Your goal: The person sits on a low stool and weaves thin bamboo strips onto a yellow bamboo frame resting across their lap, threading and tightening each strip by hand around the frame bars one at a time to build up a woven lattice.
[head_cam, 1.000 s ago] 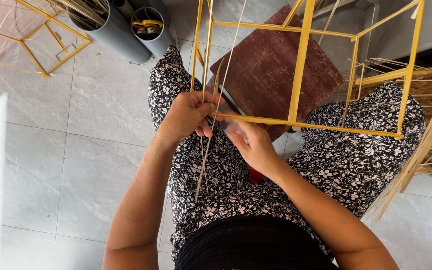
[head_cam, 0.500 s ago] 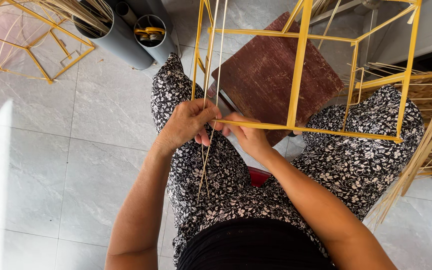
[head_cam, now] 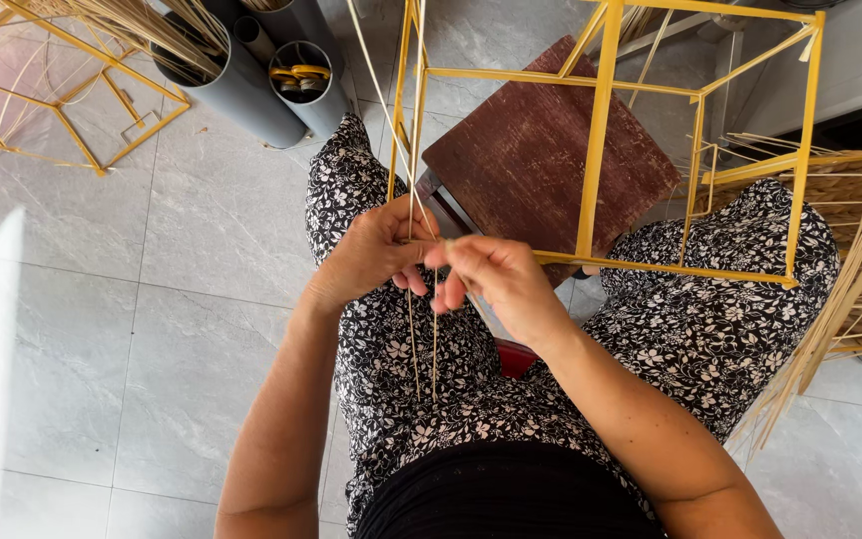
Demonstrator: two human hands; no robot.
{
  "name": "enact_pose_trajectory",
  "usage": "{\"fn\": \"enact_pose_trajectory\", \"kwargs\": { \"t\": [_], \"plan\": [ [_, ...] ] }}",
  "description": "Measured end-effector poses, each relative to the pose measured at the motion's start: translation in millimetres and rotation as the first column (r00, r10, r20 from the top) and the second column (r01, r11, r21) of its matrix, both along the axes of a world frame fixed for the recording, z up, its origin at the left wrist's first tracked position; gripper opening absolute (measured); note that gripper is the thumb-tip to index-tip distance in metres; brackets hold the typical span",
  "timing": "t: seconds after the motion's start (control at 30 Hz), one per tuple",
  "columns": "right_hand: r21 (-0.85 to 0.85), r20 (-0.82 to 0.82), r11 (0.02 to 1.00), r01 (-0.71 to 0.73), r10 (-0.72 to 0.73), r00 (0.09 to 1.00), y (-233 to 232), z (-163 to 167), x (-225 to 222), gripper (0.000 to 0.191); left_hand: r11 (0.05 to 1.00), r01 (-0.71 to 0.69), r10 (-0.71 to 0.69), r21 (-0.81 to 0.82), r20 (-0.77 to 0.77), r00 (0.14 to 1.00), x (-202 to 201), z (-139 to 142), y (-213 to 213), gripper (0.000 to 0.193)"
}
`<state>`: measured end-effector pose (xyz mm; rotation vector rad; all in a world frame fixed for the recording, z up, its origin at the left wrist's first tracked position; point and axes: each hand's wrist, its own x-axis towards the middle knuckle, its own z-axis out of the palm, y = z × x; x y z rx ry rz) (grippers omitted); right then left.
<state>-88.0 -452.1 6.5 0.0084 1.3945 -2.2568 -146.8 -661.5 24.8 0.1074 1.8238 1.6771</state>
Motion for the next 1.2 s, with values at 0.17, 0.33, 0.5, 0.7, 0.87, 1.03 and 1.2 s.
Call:
{"fn": "enact_pose_trajectory", "kwargs": {
  "t": [0.17, 0.33, 0.5, 0.7, 0.87, 1.03, 1.2],
  "plan": [
    [0.182, -0.068, 0.983, -0.011, 0.024, 0.997, 20, -20, 1, 0.040, 0.985, -0.099, 0.104, -0.140, 0.029, 0.994, -7, -4, 14, 0.018],
    [0.357, -0.247, 0.905, 0.230, -0.146, 0.958, 1, -59, 1, 0.054, 0.975, -0.121, 0.130, -0.184, 0.035, 0.991, -13, -10, 13, 0.019],
    [0.497, -0.685, 0.755, 0.429, 0.037, 0.727, -5, -75, -11, 0.026, 0.962, -0.073, 0.082, -0.262, 0.025, 0.996, -8, -9, 17, 0.027],
    [0.384, -0.056, 0.920, -0.074, 0.103, 0.993, 7, -29, 27, 0.031, 0.979, -0.056, 0.061, -0.195, 0.021, 0.998, -3, 4, 5, 0.022],
    [0.288, -0.021, 0.955, -0.077, 0.086, 0.996, -5, -1, 12, 0.040, 0.996, 0.007, -0.011, 0.089, 0.040, 0.999, -10, 0, -16, 0.024],
    [0.026, -0.116, 0.997, -0.077, 0.080, 0.990, -4, -2, -11, 0.045, 0.977, -0.215, 0.215, 0.000, -0.041, 0.976, -7, -13, -2, 0.013],
    [0.297, -0.065, 0.948, 0.114, -0.099, 0.993, -16, -29, -6, 0.036, 0.971, -0.224, 0.226, -0.088, 0.003, 0.974, -19, -16, -11, 0.017]
  ]
}}
